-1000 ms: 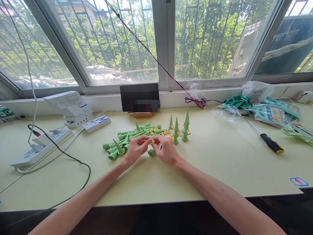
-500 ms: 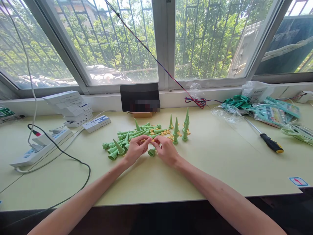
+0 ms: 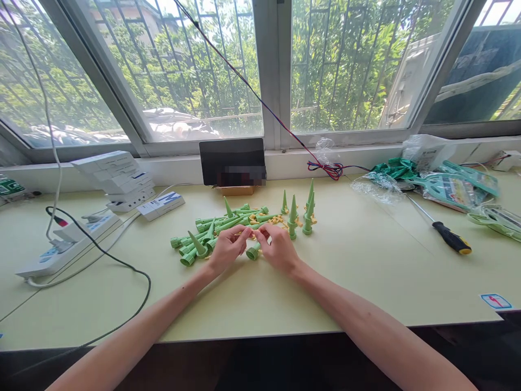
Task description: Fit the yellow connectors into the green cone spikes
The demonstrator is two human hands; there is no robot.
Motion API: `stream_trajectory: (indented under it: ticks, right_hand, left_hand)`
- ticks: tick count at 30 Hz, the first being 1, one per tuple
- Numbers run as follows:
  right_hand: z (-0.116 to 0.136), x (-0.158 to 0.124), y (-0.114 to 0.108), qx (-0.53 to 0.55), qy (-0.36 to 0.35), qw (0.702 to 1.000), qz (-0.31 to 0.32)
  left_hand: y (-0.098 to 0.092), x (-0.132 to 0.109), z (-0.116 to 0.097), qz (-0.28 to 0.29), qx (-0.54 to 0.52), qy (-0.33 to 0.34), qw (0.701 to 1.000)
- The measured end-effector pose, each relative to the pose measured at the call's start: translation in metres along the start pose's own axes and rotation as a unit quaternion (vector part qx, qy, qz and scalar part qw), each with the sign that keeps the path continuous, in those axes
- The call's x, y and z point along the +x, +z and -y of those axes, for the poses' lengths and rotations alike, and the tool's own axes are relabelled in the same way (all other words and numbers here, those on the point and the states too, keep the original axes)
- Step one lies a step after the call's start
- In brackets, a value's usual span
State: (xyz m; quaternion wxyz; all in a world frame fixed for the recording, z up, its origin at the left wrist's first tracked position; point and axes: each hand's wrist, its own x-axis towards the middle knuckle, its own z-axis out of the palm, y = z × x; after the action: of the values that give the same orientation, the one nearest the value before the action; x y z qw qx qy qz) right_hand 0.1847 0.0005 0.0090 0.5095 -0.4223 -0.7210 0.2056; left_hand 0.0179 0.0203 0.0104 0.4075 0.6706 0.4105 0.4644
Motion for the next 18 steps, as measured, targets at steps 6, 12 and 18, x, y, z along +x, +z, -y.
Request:
stream_trajectory:
  ticks: [6,12,18]
  right_hand:
    - [0.0022,0.0005,-0.0019,-0.009,0.012,0.998,-0.054]
    - [0.0028,0.0016,-0.0023,-0.014,0.013,0.997,-0.068]
    - [0.0032,0.0010,-0.0025,-0.011,0.013,0.998,-0.068]
  left_hand:
    - [0.0014,-0.0015,-0.0011,-0.006,0.117,0.078,0.990]
    - [-0.0003,-0.0021,-0.0002,0.024,0.220,0.104,0.970]
    - [0.0002,-0.0032,-0.0020,0.074,0.256,0.087,0.960]
